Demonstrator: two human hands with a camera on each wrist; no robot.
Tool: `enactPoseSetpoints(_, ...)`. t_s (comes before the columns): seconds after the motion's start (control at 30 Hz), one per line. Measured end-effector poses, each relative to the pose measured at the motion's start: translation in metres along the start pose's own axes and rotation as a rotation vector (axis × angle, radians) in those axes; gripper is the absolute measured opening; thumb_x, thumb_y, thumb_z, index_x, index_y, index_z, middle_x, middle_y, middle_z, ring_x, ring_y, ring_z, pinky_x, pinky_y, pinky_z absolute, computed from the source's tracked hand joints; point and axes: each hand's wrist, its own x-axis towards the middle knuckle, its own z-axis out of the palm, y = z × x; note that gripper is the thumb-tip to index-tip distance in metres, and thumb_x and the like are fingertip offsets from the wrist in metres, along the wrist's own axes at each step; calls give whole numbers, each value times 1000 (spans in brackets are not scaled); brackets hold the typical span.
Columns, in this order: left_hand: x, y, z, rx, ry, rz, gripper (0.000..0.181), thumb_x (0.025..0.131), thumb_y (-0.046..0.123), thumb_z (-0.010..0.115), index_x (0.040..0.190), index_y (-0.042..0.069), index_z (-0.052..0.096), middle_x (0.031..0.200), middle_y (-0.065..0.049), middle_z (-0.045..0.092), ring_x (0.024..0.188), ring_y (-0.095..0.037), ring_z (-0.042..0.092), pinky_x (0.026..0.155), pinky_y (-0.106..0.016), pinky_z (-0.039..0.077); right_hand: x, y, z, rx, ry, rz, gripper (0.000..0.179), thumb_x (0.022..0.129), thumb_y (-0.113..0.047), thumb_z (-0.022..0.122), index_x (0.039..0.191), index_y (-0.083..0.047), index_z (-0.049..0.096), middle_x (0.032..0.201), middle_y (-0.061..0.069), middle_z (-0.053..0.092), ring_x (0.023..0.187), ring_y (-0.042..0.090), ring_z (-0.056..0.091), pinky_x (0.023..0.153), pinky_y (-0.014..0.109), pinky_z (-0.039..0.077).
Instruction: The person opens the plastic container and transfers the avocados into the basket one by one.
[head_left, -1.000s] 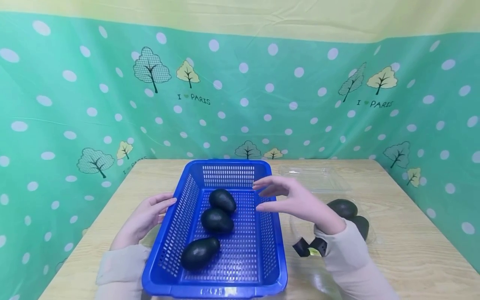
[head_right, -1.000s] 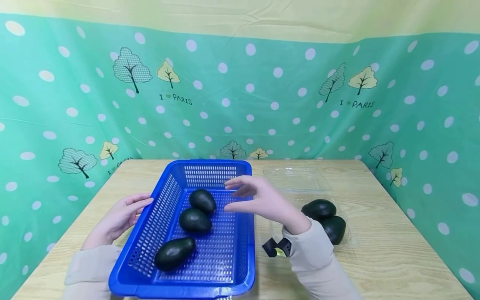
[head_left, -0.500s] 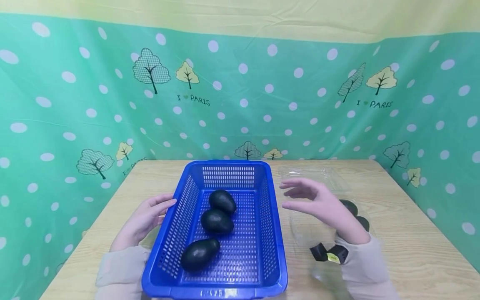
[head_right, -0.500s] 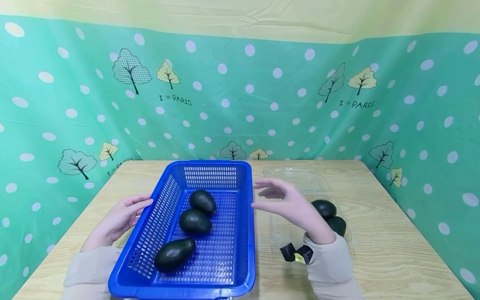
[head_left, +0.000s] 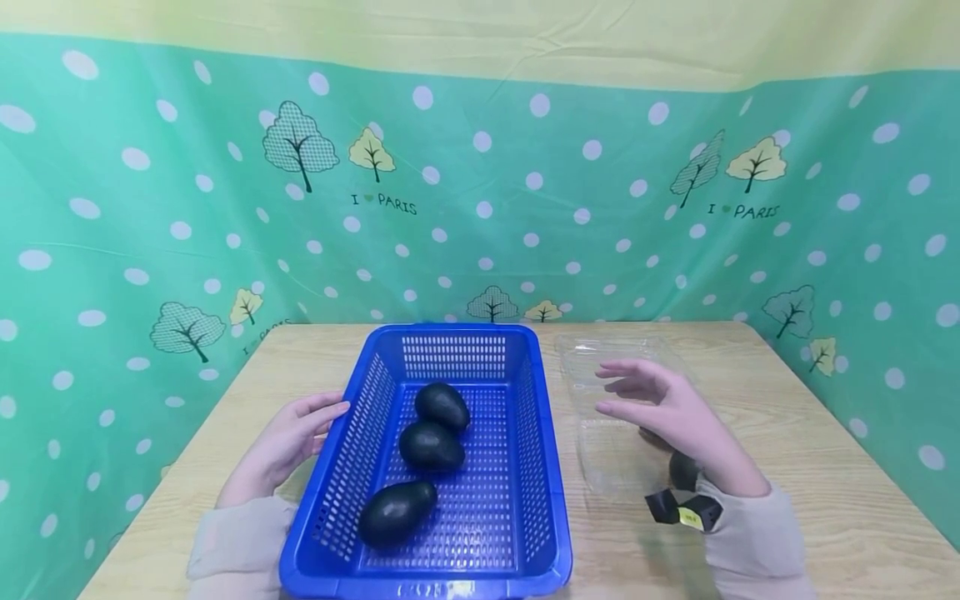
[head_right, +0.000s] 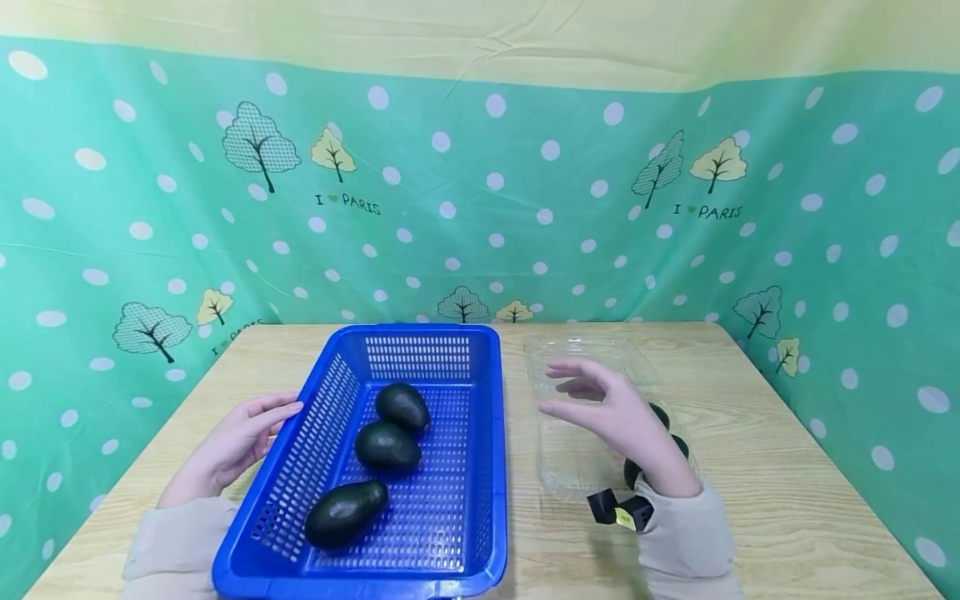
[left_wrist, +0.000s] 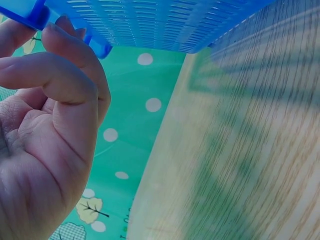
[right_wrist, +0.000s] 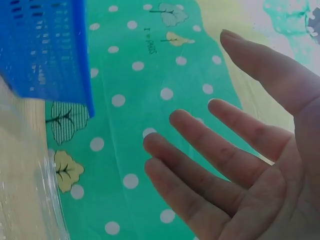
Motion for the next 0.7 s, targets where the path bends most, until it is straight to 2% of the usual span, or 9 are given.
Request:
enactPoseSetpoints(0.23, 0, 1, 0, 3, -2, 0, 37, 101, 29, 57, 130, 7, 54, 97, 9, 73, 88, -10, 70, 79, -31, 58, -2, 11, -10, -97, 50, 56, 56, 91, -36, 72, 137, -9, 55, 135, 14, 61, 123, 38, 58, 101, 54, 48)
enactPoseSetpoints(0.47, -1, 2, 0, 23, 2, 7, 46, 101, 30, 57, 136, 1, 50, 100, 9, 73, 91, -11, 70, 82, -31, 57, -5, 24, -26, -163, 84, 115, 63, 91, -42, 70, 141, -9, 51, 138, 17, 58, 127, 41, 53, 102, 57, 45)
enactPoseSetpoints(0.7, 0, -1, -1, 15, 2, 4, 33, 101, 28, 57, 127, 8, 57, 96, 9, 73, 88, -11, 70, 81, -32, 58, -7, 35, -36, -216, 92, 118, 67, 91, -44, 70, 143, -8, 49, 139, 21, 57, 126, 43, 53, 101, 57, 45)
